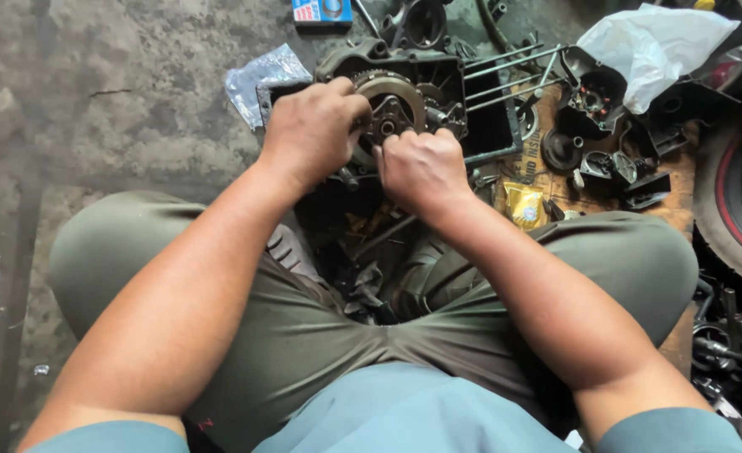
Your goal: Assembling components of a motorcycle engine clutch unit.
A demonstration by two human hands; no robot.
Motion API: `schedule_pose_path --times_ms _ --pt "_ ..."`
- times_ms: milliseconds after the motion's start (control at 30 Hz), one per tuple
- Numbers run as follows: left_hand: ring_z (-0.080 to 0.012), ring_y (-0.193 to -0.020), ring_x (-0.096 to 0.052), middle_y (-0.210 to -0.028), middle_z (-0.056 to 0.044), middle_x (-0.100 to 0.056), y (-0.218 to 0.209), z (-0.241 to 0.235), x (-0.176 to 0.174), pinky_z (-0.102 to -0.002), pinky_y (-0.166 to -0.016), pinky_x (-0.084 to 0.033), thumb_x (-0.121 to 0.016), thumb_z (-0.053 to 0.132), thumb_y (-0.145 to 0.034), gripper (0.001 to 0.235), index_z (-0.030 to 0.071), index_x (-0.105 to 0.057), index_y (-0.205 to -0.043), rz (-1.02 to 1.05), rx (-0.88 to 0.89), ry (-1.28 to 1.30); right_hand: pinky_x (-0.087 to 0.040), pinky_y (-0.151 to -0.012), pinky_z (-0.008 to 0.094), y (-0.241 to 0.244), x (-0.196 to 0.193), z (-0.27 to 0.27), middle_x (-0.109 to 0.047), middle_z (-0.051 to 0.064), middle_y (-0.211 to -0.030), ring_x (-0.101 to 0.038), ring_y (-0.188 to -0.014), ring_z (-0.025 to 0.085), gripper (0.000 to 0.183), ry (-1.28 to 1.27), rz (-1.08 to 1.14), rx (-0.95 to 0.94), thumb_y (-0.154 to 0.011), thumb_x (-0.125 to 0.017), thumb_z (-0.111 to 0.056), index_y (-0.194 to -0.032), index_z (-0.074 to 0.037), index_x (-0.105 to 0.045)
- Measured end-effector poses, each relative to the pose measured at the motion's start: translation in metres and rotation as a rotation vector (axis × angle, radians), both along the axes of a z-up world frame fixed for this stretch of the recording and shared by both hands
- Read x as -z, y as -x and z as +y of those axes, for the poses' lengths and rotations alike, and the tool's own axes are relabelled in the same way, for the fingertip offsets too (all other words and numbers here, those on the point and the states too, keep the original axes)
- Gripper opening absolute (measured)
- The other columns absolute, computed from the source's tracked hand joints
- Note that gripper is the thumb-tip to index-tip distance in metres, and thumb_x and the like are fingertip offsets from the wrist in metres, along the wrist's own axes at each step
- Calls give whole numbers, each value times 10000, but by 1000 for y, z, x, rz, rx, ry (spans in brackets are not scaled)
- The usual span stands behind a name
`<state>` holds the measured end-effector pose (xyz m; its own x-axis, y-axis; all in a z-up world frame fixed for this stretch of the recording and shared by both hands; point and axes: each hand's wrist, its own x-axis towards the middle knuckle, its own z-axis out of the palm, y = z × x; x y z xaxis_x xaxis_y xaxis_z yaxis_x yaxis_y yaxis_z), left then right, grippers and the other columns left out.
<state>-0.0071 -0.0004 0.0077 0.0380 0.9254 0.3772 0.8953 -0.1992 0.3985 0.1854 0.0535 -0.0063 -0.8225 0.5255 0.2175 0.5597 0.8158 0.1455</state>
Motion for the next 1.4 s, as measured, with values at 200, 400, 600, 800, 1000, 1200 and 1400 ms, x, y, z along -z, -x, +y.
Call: schedule_pose_path --times_ms 200,400,600,800,1000,1200,1400 --pt "-286 -896 -682 -936 -42 -649 0 -2 -1 -446 -703 -546 -810 194 -794 136 163 -753 -914 -4 -3 7 -485 -574 437 6 -13 -4 -669 87 -674 -685 -571 278 255 14 43 19 -919 -660 -330 -770 -123 -655" --pt "-292 -898 -680 -935 -46 -651 -1 -1 -5 -452 -713 -546 -814 213 -814 151 143 -749 -931 -6 -1 39 -494 -578 429 4 -8 -2 -676 87 -691 -692 -583 277 259 40 19 40 -965 -645 -321 -790 -132 -652" --pt "-293 -908 -682 -948 -49 -662 0 -1 0 -448 -724 -549 -809 204 -802 184 145 -756 -968 -1 -4 33 -502 -565 420 4 -1 -2 -684 87 -691 -691 -563 271 226 8 28 32 -944 -641 -302 -810 -120 -657" --pt "-291 -914 -683 -943 -45 -669 0 -1 0 -445 -736 -550 -810 211 -807 184 151 -759 -973 -15 -2 34 -497 -552 420 5 -11 -3 -681 88 -662 -687 -553 271 259 23 61 34 -953 -641 -315 -779 -124 -661" --pt "-289 -915 -685 -940 -47 -674 0 -1 0 -441 -736 -547 -798 210 -827 165 150 -763 -976 -7 -2 26 -518 -550 420 6 -2 0 -689 101 -650 -695 -561 281 295 68 41 59 -968 -627 -308 -736 -133 -680" --pt "-288 -926 -684 -950 -48 -676 0 -3 -3 -439 -744 -547 -796 214 -840 164 148 -761 -985 -23 1 42 -527 -516 416 7 -9 -4 -698 106 -638 -697 -535 280 295 37 45 46 -919 -633 -325 -733 -110 -711" --pt "-279 -924 -688 -956 -38 -681 -1 0 -5 -438 -751 -553 -794 212 -825 183 149 -763 -994 4 -13 87 -516 -527 417 6 -16 -5 -696 115 -629 -696 -546 288 301 97 57 75 -930 -632 -324 -725 -114 -702"
